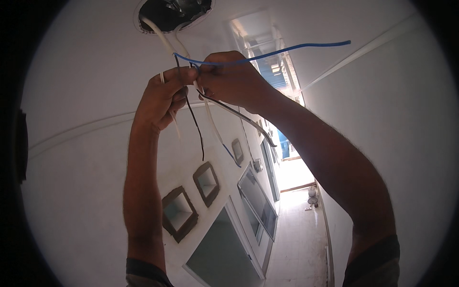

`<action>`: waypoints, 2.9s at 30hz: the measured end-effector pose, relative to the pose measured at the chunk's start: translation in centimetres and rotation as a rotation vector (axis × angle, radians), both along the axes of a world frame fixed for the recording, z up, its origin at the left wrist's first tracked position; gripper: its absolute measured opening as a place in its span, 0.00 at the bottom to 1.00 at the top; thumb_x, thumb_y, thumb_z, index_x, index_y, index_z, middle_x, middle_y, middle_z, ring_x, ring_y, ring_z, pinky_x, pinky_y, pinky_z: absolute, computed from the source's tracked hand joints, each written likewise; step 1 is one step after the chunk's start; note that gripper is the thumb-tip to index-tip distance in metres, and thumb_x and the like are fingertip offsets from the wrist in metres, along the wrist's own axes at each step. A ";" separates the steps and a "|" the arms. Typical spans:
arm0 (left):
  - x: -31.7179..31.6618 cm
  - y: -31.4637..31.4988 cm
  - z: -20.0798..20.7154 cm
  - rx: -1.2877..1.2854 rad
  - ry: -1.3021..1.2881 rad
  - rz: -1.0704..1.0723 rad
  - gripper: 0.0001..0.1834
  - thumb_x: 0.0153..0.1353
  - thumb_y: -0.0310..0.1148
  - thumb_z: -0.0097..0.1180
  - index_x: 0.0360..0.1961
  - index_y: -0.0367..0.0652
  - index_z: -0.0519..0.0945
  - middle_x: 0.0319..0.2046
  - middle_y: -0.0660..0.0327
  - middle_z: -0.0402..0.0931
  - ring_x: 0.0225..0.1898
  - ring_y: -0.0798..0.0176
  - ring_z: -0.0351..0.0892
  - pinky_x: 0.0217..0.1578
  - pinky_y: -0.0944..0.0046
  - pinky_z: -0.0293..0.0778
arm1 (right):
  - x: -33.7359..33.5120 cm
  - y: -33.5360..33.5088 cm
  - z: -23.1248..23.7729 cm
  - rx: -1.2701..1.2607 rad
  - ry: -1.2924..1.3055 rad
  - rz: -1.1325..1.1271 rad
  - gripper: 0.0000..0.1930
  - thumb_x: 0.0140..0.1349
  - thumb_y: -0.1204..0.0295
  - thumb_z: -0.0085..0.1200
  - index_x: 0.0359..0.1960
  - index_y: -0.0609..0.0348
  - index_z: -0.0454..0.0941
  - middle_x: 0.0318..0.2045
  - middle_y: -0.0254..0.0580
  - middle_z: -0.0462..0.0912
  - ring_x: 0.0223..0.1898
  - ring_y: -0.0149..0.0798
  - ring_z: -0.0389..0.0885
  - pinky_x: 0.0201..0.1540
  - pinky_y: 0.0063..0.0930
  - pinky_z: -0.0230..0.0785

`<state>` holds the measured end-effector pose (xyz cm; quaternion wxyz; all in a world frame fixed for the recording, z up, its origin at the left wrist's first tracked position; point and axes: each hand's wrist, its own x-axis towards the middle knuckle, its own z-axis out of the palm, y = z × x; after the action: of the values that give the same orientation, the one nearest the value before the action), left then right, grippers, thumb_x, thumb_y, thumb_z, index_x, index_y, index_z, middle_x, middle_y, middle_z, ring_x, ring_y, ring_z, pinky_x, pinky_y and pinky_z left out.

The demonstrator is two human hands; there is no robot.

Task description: The person strips insulation from several ceiling wires using pliers and a utility knife, then twists and prepares the exposed conductors. The person works from a ladder in a narrow corridor, handling blue, black, and white wires and a white plastic fitting.

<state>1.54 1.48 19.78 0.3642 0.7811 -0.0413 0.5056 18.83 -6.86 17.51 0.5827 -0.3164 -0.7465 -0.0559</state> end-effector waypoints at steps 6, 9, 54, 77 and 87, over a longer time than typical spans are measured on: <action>-0.5 1.2 0.5 0.064 -0.047 0.116 0.10 0.59 0.27 0.65 0.40 0.32 0.84 0.28 0.65 0.78 0.18 0.81 0.60 0.16 0.76 0.51 | -0.4 -1.1 1.1 0.126 0.036 -0.246 0.11 0.68 0.69 0.53 0.38 0.64 0.84 0.28 0.44 0.84 0.33 0.35 0.85 0.38 0.31 0.76; -0.2 1.4 0.3 0.099 -0.085 0.178 0.10 0.59 0.26 0.63 0.40 0.31 0.85 0.22 0.67 0.75 0.16 0.81 0.57 0.15 0.75 0.49 | 1.8 -0.8 2.9 0.385 -0.098 -0.409 0.11 0.66 0.69 0.55 0.38 0.64 0.85 0.33 0.48 0.87 0.36 0.40 0.86 0.44 0.35 0.76; 2.3 5.3 3.8 -0.222 -0.372 0.258 0.10 0.61 0.30 0.56 0.23 0.44 0.72 0.17 0.70 0.64 0.14 0.73 0.54 0.15 0.66 0.51 | -1.1 -0.2 0.3 0.796 -0.259 -0.545 0.06 0.60 0.75 0.57 0.28 0.63 0.77 0.23 0.49 0.81 0.25 0.49 0.83 0.32 0.42 0.75; -6.1 30.1 -22.2 -0.307 -0.107 1.140 0.19 0.60 0.39 0.54 0.26 0.27 0.76 0.25 0.43 0.79 0.29 0.43 0.80 0.37 0.46 0.74 | 0.2 -0.5 1.7 0.433 0.026 -0.365 0.17 0.60 0.61 0.61 0.24 0.65 0.84 0.15 0.42 0.78 0.19 0.32 0.74 0.27 0.33 0.68; -6.4 23.3 -18.5 -0.193 -0.372 0.680 0.13 0.66 0.33 0.49 0.37 0.30 0.76 0.29 0.49 0.82 0.26 0.56 0.86 0.32 0.58 0.78 | 0.9 -3.1 2.6 -0.028 0.036 -0.157 0.13 0.67 0.64 0.60 0.39 0.64 0.85 0.21 0.39 0.79 0.17 0.27 0.66 0.19 0.25 0.60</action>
<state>-4.82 24.79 1.29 0.2341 0.6072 0.2022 0.7319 19.69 -9.94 20.10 0.5851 -0.3833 -0.7095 -0.0853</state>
